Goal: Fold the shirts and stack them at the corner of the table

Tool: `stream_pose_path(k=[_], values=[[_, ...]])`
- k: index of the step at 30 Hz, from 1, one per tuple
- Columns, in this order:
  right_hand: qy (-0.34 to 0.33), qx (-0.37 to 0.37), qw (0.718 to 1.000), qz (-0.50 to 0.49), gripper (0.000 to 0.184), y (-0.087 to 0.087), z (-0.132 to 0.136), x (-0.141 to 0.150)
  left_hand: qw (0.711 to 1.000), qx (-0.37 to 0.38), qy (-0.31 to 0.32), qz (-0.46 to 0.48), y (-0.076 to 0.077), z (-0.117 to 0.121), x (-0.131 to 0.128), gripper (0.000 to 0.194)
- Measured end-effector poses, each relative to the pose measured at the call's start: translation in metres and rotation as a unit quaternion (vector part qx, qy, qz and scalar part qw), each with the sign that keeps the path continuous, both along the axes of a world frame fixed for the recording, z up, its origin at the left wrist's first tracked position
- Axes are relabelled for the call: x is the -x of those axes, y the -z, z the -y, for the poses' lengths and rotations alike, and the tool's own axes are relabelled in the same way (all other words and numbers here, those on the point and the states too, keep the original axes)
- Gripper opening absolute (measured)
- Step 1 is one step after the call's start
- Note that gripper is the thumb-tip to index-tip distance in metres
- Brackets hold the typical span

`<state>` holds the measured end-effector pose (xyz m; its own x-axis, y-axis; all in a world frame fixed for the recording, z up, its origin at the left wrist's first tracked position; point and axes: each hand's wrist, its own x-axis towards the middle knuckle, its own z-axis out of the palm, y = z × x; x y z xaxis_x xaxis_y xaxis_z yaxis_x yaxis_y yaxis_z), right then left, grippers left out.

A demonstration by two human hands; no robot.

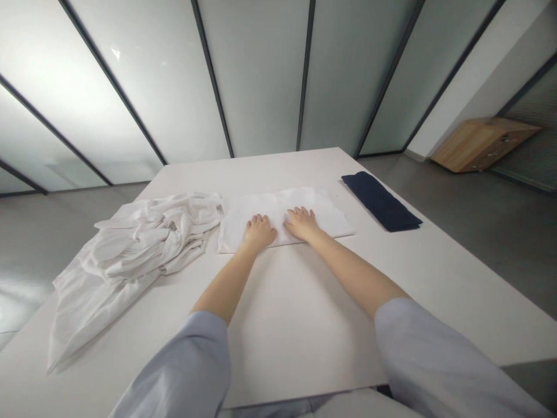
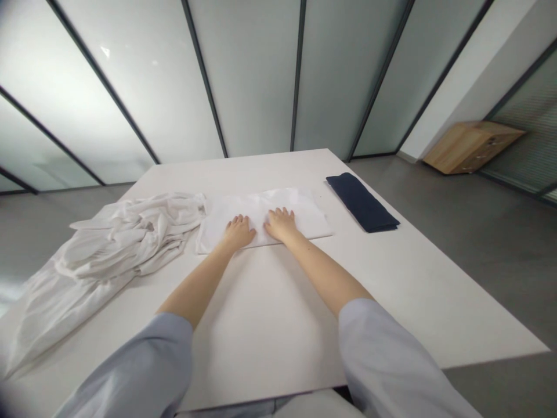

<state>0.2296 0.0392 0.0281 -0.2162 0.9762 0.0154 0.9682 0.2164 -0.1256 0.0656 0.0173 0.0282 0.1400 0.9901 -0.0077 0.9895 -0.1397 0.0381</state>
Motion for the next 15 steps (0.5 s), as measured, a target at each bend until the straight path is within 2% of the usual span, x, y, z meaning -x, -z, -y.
stream_pose_path(k=[3, 5, 11, 15], values=[[-0.007, 0.002, 1.0, -0.02, 0.052, 0.009, 0.015, 0.017, 0.999, -0.026, -0.011, 0.018, 0.009, 0.005, -0.013, 0.061], [0.004, 0.016, 1.0, -0.016, 0.058, 0.017, 0.022, 0.011, 1.0, -0.016, -0.011, 0.018, 0.015, 0.008, -0.005, 0.064], [0.048, 0.015, 0.999, 0.01, 0.067, 0.027, 0.02, -0.06, 0.999, 0.003, -0.037, 0.011, 0.018, 0.014, 0.061, 0.073], [0.05, -0.01, 0.999, 0.019, 0.064, 0.028, 0.02, -0.088, 0.998, -0.002, -0.061, 0.0, 0.016, 0.017, 0.081, 0.073]])
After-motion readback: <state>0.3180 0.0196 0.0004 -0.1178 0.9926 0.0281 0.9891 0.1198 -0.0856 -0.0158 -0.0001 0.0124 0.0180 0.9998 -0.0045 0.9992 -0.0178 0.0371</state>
